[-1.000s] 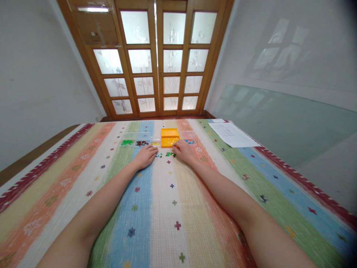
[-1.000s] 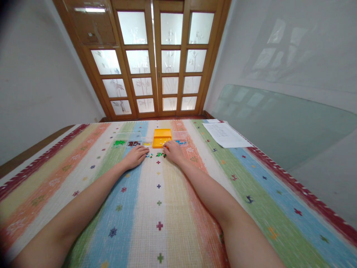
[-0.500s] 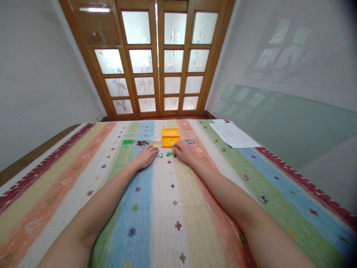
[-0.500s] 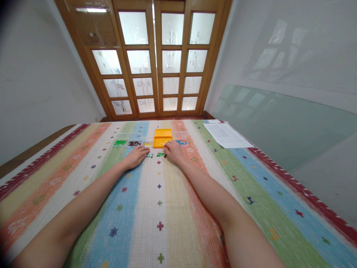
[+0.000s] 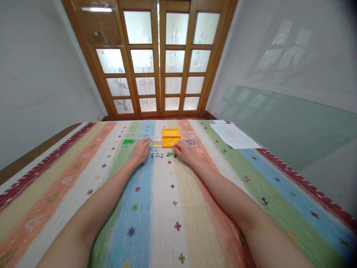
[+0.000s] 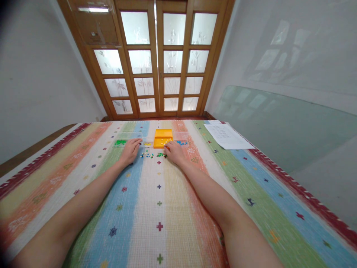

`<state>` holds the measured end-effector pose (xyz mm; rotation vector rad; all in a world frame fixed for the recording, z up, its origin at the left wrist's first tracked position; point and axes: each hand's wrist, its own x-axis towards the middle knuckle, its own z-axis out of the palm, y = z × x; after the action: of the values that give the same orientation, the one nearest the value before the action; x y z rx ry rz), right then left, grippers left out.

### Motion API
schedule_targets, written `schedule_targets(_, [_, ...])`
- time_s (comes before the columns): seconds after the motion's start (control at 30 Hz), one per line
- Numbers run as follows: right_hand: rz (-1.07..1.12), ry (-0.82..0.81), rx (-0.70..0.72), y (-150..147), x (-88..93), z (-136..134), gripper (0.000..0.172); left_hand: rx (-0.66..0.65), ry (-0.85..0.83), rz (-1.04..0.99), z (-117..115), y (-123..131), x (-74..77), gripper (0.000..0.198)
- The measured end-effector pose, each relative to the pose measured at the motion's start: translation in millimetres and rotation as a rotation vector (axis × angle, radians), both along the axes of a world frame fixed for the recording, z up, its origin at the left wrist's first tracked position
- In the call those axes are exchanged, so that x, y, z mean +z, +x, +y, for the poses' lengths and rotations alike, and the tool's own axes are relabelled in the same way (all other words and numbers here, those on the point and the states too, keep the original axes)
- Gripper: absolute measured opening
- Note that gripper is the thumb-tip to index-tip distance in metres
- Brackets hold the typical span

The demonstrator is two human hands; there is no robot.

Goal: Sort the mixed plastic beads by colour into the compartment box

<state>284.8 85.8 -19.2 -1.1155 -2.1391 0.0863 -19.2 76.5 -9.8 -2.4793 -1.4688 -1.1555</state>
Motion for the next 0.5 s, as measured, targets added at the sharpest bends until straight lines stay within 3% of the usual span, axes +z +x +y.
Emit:
schedule_targets(0.3, [0.002,0.000,0.005,-0.5,-0.4,-0.4,0.013,0.474,0.051,-0.318,24.1,-55.8,-3.8,0.045])
schedule_targets(0.5, [0.004,-0.005,-0.001,-0.7,1.3,-1.9,0.013,0.549,0.011,-0.312,30.0,-64.6,-10.6,0.045])
